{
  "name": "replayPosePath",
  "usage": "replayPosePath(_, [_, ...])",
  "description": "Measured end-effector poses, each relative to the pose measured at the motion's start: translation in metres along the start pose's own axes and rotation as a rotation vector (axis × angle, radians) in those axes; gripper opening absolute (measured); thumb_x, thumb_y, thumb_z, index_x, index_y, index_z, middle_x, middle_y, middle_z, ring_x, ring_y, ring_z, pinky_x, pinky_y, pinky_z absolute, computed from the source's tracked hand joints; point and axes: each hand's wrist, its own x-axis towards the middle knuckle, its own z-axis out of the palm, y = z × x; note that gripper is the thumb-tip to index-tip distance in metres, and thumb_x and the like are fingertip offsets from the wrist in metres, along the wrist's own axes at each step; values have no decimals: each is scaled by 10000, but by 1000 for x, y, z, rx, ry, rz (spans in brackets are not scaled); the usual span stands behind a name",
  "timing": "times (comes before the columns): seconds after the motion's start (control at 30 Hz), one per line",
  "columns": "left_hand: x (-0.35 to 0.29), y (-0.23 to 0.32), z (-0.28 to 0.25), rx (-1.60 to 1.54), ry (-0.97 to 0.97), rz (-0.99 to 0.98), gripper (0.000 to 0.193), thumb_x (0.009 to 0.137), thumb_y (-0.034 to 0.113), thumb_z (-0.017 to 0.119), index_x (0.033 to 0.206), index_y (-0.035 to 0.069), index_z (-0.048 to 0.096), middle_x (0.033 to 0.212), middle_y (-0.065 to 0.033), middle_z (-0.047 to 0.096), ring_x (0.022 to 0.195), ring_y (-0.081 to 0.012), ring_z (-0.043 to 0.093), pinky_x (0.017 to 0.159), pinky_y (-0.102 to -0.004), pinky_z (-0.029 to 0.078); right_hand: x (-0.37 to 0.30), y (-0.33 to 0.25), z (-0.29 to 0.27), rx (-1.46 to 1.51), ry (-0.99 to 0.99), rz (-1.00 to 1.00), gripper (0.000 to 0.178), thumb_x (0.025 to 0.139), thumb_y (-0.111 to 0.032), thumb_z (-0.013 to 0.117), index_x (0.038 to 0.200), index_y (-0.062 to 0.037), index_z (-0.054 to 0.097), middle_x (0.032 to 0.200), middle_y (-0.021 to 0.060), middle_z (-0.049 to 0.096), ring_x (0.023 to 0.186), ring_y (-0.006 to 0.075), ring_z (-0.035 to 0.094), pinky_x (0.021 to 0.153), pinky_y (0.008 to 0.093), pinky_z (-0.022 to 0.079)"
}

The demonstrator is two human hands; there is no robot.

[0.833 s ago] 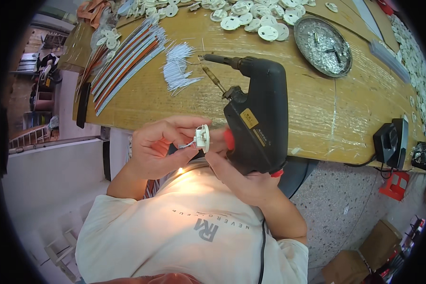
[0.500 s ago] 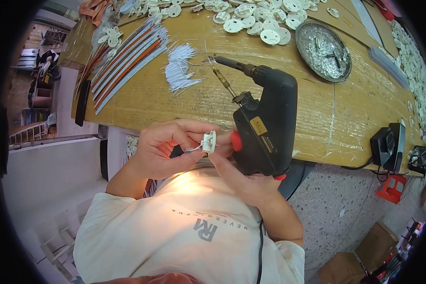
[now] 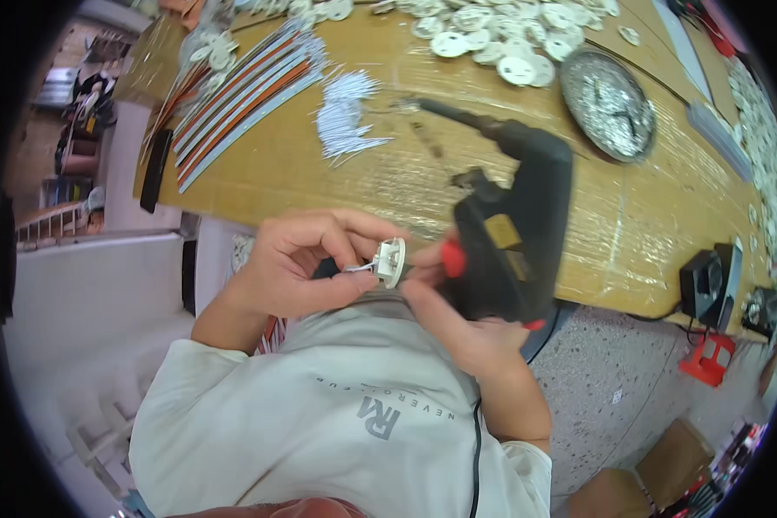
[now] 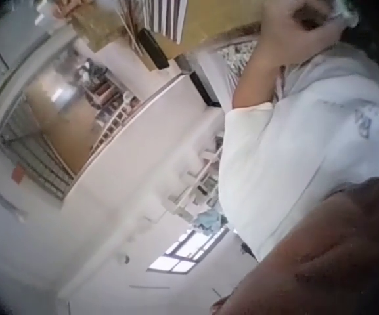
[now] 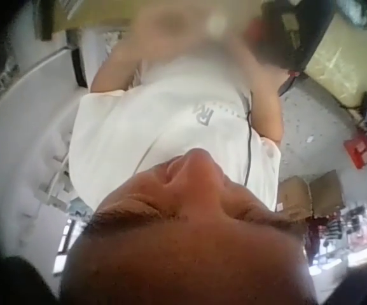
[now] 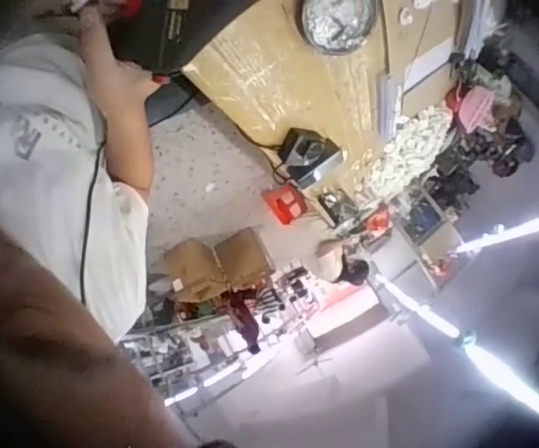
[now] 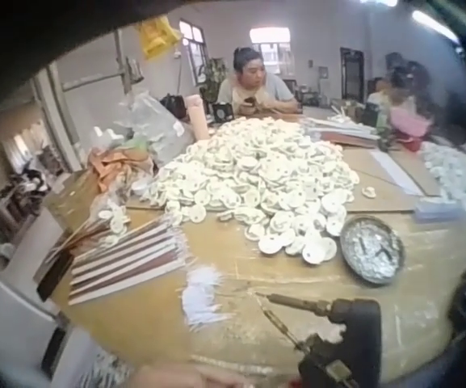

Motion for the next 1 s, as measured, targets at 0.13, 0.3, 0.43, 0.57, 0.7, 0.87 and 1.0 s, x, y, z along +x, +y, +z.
replayPosePath(0.13, [-20,54,-41,212,88,-149,164,842,-76,817,813,-11,669,1256,-349,710,1085,-272,751,860,-367,582,7,-7,-20,68,96,-129,449,1006,-90,649,1406,54,503,1097,198,705,885,258,747,729,362,636])
replayPosePath(0.3, [-97,87,-121,628,53,-464,216,841,34,876,802,2,666,1257,-252,741,968,-163,728,736,-306,536,19,-10,-53,65,89,-217,471,1060,-188,550,1440,86,501,1109,211,688,903,239,731,723,340,621])
replayPosePath(0.43, [-171,35,-171,776,206,-837,255,893,116,866,809,0,655,912,-80,712,795,-101,655,644,-322,521,30,-4,-64,92,47,-183,474,1059,-191,549,1440,88,504,1109,205,690,899,235,728,725,333,614])
replayPosePath(0.57, [-208,-42,-196,878,345,-865,314,903,171,864,790,-9,633,767,-50,651,697,-111,621,621,-343,507,32,-3,-65,117,46,-165,466,1062,-185,549,1437,89,507,1099,197,692,875,233,729,723,329,615])
replayPosePath(0.7, [-237,-110,-186,1042,544,-783,278,895,196,862,813,4,679,731,-111,674,691,-224,657,641,-377,531,32,-4,-70,96,50,-162,466,1064,-185,547,1438,90,507,1092,196,692,855,230,728,717,322,616])
replayPosePath(0.87, [-246,-135,-184,1323,52,-1094,375,905,387,805,941,18,746,987,-258,733,975,-454,703,835,-517,556,24,-5,-62,128,120,-151,471,1058,-186,546,1432,97,510,1050,201,697,815,230,727,682,323,620])
replayPosePath(1.0, [-167,-56,-132,1117,-260,-1002,377,923,394,798,987,24,762,936,-221,747,868,-398,729,769,-472,573,25,-4,-62,151,109,-132,579,1049,-300,507,1455,111,464,1041,236,699,791,249,732,660,352,631])
